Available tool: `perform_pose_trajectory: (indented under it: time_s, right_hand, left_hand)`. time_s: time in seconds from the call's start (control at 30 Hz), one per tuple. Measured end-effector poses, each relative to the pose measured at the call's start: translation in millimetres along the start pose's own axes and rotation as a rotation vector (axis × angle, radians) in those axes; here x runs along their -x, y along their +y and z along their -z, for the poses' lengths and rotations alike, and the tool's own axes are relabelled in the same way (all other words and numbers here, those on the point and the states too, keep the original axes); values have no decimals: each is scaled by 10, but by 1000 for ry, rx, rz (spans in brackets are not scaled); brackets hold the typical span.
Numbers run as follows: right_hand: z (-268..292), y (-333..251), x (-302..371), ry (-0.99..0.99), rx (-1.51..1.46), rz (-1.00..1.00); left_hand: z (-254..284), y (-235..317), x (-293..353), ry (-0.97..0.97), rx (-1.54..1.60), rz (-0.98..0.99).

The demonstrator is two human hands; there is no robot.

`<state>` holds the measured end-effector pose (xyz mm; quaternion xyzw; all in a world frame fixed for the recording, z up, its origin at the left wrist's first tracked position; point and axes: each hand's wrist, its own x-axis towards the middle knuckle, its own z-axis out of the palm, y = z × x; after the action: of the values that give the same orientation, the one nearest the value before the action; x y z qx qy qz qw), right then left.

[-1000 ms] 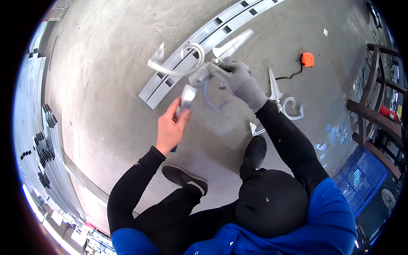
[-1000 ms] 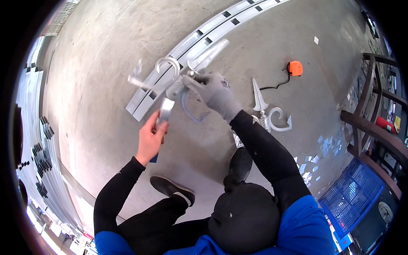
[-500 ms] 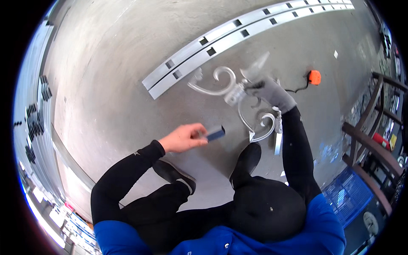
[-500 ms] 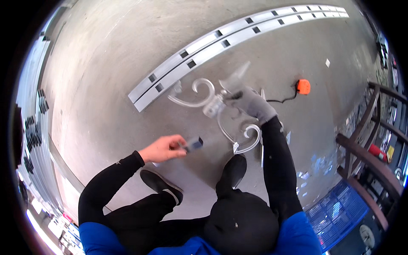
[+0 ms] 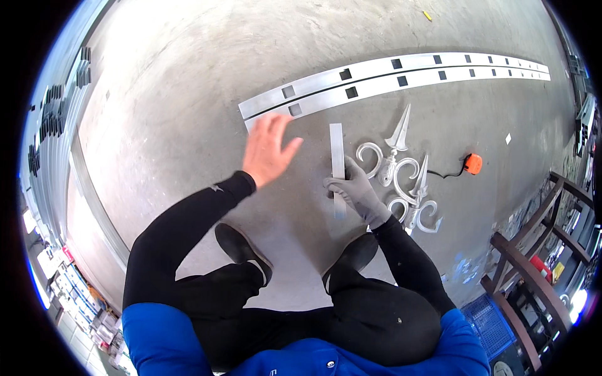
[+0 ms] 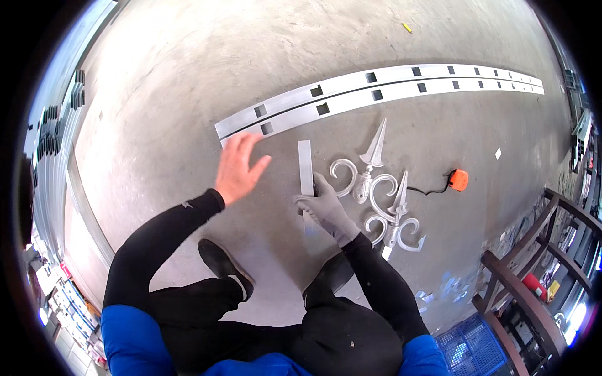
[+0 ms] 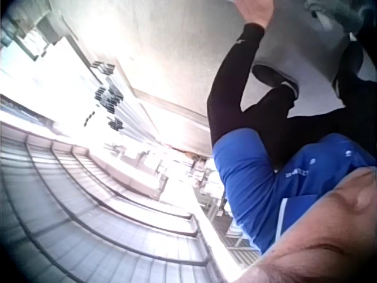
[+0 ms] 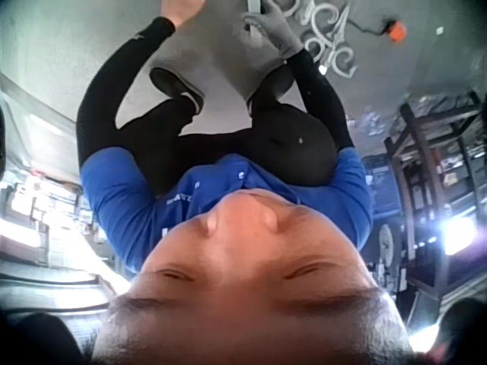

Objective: The person assembles decorative metal pieces onto a long metal bar. They pick up ornamental metal parts and align them with the bar, adjusting positions to fit them together.

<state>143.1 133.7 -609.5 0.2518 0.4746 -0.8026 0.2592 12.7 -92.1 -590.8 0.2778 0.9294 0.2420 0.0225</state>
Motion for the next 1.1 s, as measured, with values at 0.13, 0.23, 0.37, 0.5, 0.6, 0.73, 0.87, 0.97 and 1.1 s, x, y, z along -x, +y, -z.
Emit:
perform_pose_trajectory:
  time_s: [0.13, 0.23, 0.37, 0.5, 0.6, 0.73, 0.87, 0.97, 1.1]
  right_hand:
    - [89, 47, -13, 47, 18, -107]
    - [6, 10, -10, 60, 93, -146]
    - [-122, -50, 56, 20, -29, -150]
    - [-84, 41, 57, -10, -109, -211]
    - [-86, 89, 9, 4, 21, -222]
    - [-142, 106, 46, 50, 52, -194]
    - [-110, 149, 8, 48, 39, -230]
    - [-20, 200, -23, 54, 24, -152]
    - [224, 72, 22, 178, -148, -37]
  left_hand:
    - [115, -496, -58, -56, -239, -54]
    - [56, -632, -71, -95, -298, -118]
    - [-22, -592, -134, -146, -286, -46]
    - [-60, -521, -71, -197, -290, -146]
    - [-121, -535, 23, -116, -251, -229]
    - [-133, -464, 93, -134, -102, -147]
    - [-109, -403, 47, -243, -34, -30]
    - [-42, -424, 21, -289, 52, 44]
    - [106, -545, -29, -353, 97, 46]
